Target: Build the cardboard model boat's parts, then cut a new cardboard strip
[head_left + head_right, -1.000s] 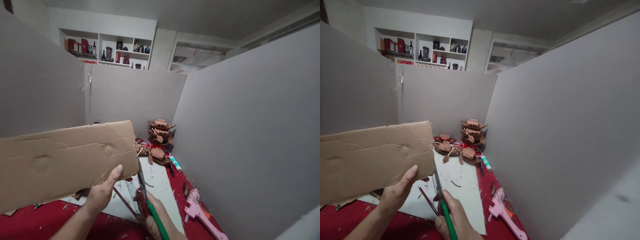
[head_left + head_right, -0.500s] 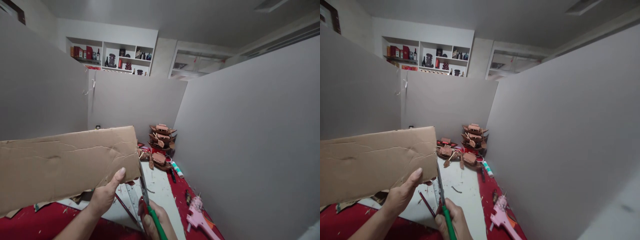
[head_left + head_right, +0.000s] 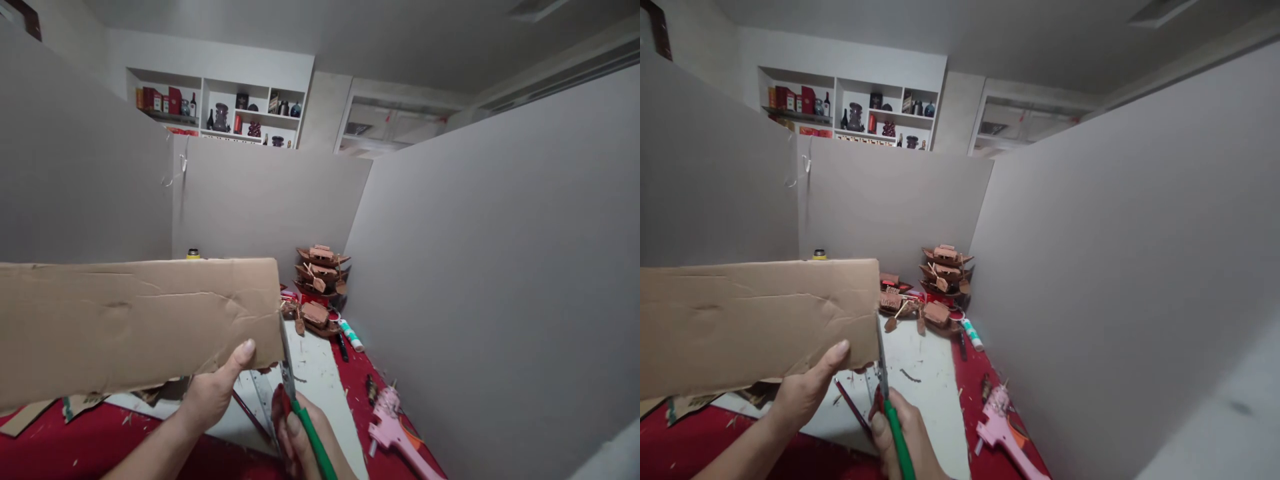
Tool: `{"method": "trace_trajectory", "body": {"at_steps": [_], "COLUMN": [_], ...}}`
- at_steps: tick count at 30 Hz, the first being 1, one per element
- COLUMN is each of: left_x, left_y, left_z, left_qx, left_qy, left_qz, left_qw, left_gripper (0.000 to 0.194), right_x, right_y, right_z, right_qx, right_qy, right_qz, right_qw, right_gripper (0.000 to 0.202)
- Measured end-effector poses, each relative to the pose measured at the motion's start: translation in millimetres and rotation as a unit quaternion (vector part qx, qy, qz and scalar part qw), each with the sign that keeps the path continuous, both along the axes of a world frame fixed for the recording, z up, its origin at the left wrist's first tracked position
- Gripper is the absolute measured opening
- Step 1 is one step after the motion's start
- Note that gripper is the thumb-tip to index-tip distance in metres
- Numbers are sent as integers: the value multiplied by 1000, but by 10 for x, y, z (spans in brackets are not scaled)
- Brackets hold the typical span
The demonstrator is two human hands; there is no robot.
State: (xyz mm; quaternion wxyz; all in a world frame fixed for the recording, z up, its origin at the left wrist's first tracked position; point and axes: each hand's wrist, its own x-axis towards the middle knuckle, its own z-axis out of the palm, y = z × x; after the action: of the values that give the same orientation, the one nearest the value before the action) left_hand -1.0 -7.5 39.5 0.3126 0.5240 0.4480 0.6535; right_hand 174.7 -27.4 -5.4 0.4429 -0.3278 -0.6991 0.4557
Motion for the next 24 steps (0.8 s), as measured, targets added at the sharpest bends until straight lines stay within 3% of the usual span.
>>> {"method": "trace_trajectory", "body": {"at_steps": [3, 8, 12, 16, 21, 24], "left_x": [79, 137, 140, 127, 137, 153], "left_y": [-38, -57, -58, -63, -48, -40], "left_z": [17, 26, 31, 39, -38, -69], "left_qx": [0, -2, -7, -20, -34, -34], "left_qy": [36, 29, 2, 15, 22, 34], "left_qz": [-24, -2, 17, -8, 27, 29], "left_qw": [999, 1000, 1000, 1000, 999, 998], "left_gripper": [36, 33, 34, 36, 36, 38], "right_x": [28, 54, 40, 7, -57, -65], "right_y": [10, -31, -80, -99, -80, -56], "right_z": [24, 34, 55, 31, -11, -1], "right_qx": [-15, -38, -59, -80, -116, -90], "right_qy": [-1, -18, -6, 16, 72, 79], "right_qz": [12, -16, 0, 7, 34, 32], "right_qw": [1000, 999, 998, 997, 990, 992], "right_gripper": [57, 58, 56, 55, 53, 52]}}
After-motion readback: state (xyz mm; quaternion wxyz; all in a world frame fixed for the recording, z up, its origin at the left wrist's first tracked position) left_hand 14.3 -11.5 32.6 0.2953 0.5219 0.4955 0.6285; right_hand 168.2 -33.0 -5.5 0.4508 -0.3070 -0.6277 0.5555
